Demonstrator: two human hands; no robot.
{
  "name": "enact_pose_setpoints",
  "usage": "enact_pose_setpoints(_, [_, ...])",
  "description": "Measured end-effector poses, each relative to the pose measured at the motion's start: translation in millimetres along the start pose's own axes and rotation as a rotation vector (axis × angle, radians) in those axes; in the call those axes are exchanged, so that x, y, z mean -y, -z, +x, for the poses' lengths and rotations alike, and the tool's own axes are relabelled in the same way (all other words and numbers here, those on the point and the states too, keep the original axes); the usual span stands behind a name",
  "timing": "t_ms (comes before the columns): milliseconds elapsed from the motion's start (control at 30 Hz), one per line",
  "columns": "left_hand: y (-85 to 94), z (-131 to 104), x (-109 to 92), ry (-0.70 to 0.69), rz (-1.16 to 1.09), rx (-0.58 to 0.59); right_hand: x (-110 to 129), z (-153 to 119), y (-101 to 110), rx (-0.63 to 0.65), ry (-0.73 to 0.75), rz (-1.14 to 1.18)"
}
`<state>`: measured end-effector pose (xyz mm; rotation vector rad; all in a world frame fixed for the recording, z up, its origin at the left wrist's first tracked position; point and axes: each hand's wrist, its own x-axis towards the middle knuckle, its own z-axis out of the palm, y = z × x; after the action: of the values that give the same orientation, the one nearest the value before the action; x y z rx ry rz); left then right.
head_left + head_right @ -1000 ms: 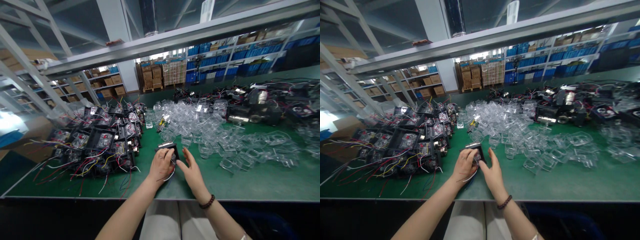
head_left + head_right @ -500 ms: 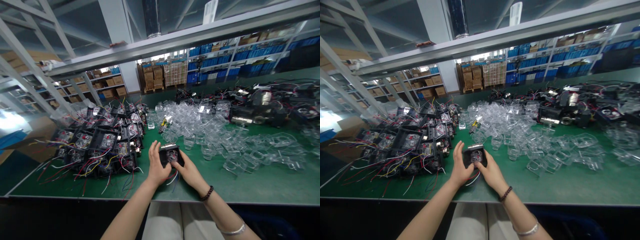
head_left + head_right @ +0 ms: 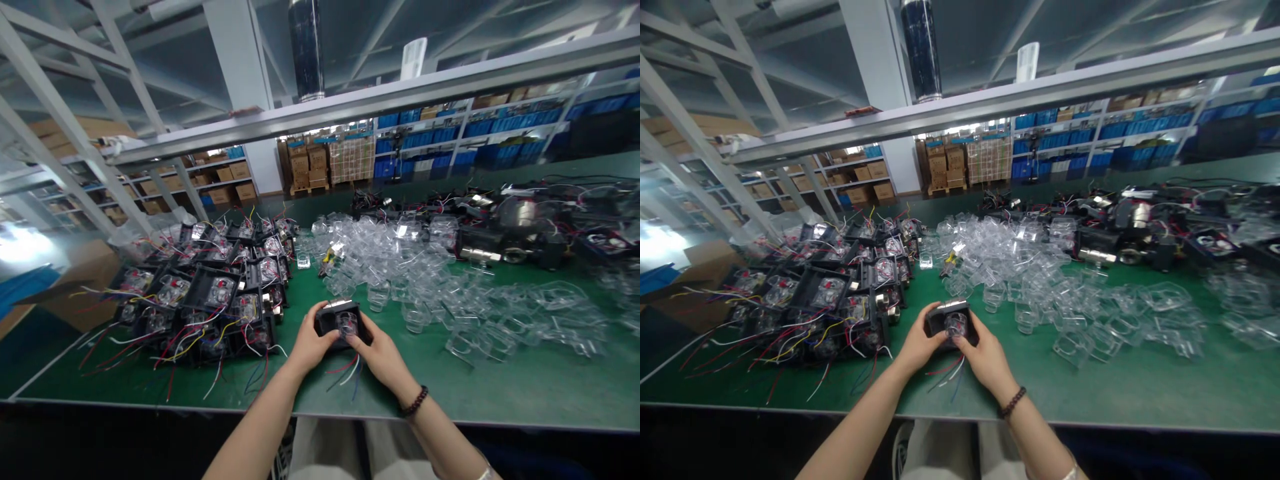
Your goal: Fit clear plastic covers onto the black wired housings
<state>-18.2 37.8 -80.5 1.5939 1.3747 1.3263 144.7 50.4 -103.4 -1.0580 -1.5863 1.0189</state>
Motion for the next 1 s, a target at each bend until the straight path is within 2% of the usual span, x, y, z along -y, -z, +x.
enact_pose_setpoints(167, [-0.6, 1.1, -4.5, 0.066, -0.039, 0.06, -0.2, -2.0, 2.9, 0.008, 0.049, -0.003])
enact_pose_setpoints(467, [1.7, 1.0, -3.0, 0.096, -0.13, 0.106, 1.5, -2.9, 4.1, -0.001, 0.072, -0.022])
enact_pose_setpoints(700, [2.0, 0.7, -6.4, 0.109, -0.147, 0.094, 5.5, -4.9, 4.0, 0.015, 0.048, -0.009])
enact_pose_setpoints(1000, [-0.9, 0.0, -6.2, 0.143, -0.153, 0.096, -0.3, -6.4, 6.7, 0.065, -0.006, -0.034])
